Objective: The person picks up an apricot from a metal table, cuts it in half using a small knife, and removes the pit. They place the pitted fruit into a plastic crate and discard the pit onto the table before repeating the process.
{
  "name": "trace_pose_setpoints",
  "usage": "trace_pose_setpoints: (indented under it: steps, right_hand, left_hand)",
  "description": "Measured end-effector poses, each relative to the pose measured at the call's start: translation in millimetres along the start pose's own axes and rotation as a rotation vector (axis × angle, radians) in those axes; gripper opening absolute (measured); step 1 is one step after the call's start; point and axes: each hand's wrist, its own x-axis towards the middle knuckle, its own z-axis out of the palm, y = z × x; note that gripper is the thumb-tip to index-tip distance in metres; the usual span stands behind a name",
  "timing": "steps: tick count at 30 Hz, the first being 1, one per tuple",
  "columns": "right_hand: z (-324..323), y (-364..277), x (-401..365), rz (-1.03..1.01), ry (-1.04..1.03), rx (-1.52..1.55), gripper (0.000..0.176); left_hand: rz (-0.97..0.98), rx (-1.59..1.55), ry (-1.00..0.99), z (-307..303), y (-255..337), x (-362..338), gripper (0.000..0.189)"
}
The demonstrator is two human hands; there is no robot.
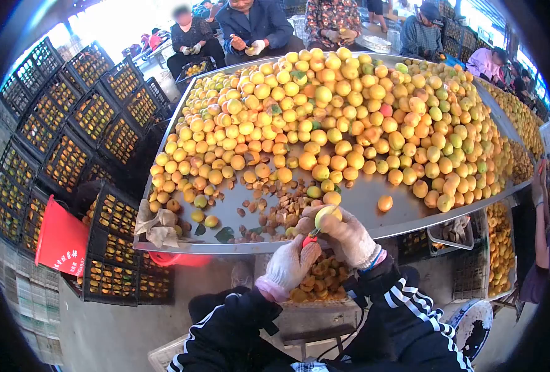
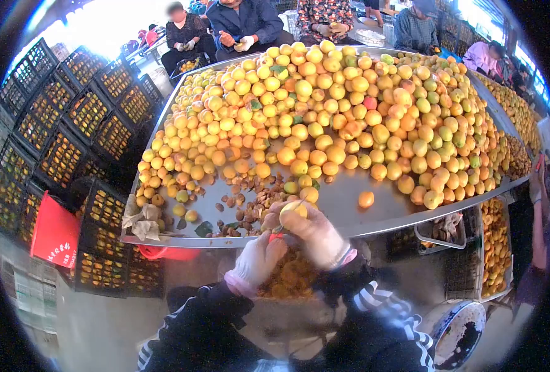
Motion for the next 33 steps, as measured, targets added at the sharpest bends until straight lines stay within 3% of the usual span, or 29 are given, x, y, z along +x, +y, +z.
trace_pose_setpoints:
  steps: [1,2,4,5,7,8,10,13,15,17,20,22,23,25,27,29,30,32,33]
  right_hand:
    - [-2,0,0,-0.066,0.021,-0.292,0.05]
    - [-3,0,-1,-0.061,0.026,-0.291,0.05]
    - [1,-8,-2,-0.099,0.166,-0.943,0.046]
    - [6,-12,-1,-0.101,0.166,-0.945,0.046]
    - [13,-17,0,-0.149,0.133,-0.517,0.052]
    - [9,-11,0,-0.146,0.139,-0.514,0.052]
    - [3,-1,4,0.032,0.042,0.24,0.062]
    - [14,1,0,0.078,0.065,0.322,0.07]
    - [0,-2,5,-0.03,0.11,-0.255,0.06]
    - [0,-10,11,-0.014,0.219,-0.722,0.048]
    - [-3,1,16,-0.105,0.203,-0.639,0.053]
    - [3,3,19,-0.206,0.129,-0.149,0.046]
    - [3,-1,13,-0.001,0.092,0.042,0.041]
    - [2,9,13,-0.065,0.097,0.088,0.032]
    - [1,11,12,-0.082,0.146,0.011,0.035]
    - [3,8,11,-0.082,0.179,-0.327,0.055]
    - [4,2,7,-0.088,0.201,-0.327,0.055]
    - [6,-9,3,-0.036,0.295,-0.898,0.059]
    - [4,-9,2,-0.038,0.306,-0.899,0.059]
  left_hand:
    - [0.008,-0.007,0.0,0,1,-1,0.033]
    - [0.004,-0.009,-0.005,3,-3,0,0.033]
    - [0.033,-0.018,-0.013,6,-9,5,0.034]
    - [0.035,-0.02,-0.012,6,-10,5,0.034]
    - [0.026,0.016,0.013,5,-2,4,0.034]
    - [0.024,0.017,0.006,6,-4,3,0.034]
    - [0.017,-0.05,0.044,7,-5,5,0.035]
    - [-0.026,0.08,0.038,3,-2,2,0.035]
    - [0.003,-0.058,0.047,4,-4,6,0.034]
    - [-0.039,-0.065,0.0,1,-3,13,0.031]
    - [0.039,-0.079,0.043,0,-5,14,0.027]
    - [0.039,-0.108,0.063,-2,-9,11,0.025]
    - [0.046,-0.146,0.085,1,-10,13,0.023]
    - [0.031,-0.361,0.077,9,-23,13,0.022]
    - [0.006,-0.294,0.048,1,3,8,0.026]
    - [-0.065,-0.222,-0.021,-5,5,5,0.029]
    - [-0.002,-0.121,-0.004,-4,2,6,0.034]
    - [-0.022,-0.104,-0.05,-6,-4,6,0.036]
    - [-0.047,-0.087,-0.075,-8,-8,6,0.039]
